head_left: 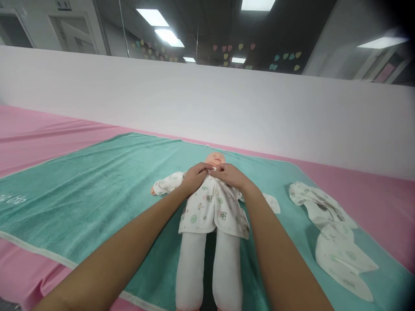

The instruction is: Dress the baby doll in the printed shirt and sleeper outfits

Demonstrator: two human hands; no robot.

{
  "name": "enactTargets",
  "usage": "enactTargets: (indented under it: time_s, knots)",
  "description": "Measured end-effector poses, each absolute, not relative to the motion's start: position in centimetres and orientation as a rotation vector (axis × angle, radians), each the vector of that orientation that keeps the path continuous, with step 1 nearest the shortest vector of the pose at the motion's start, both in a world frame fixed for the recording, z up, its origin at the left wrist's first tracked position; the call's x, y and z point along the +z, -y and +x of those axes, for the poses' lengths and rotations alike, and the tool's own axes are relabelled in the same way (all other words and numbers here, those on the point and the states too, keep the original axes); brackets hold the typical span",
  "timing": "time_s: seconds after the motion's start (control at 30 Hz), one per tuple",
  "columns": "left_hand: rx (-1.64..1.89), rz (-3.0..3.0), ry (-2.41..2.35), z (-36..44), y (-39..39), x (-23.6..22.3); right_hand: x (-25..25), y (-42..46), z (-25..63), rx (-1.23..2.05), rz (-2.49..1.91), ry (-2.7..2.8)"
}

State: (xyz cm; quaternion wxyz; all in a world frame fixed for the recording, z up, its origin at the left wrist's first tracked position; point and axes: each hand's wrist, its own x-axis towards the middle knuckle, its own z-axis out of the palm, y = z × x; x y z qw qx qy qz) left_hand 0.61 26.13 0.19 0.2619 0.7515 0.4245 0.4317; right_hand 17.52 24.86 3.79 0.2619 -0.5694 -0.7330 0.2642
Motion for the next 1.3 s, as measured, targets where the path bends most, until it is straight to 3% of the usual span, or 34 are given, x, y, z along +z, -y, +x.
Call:
enactTargets:
  time_s: [0.17, 0.53, 1.3]
  knots:
    - [1.172, 2.093, -1.022, 0.6, -26.7, 0.0, 5.8, -23.8, 16.0, 0.436, -1.870, 2.239]
    - [1.151, 2.161, -0.995, 0.4, -26.6, 0.0, 7.4, -22.3, 14.2, 0.340, -2.095, 2.374]
    - [1.139, 2.123, -1.036, 0.3, -26.3, 0.2, 6.7, -22.7, 14.5, 0.265, -2.016, 2.331]
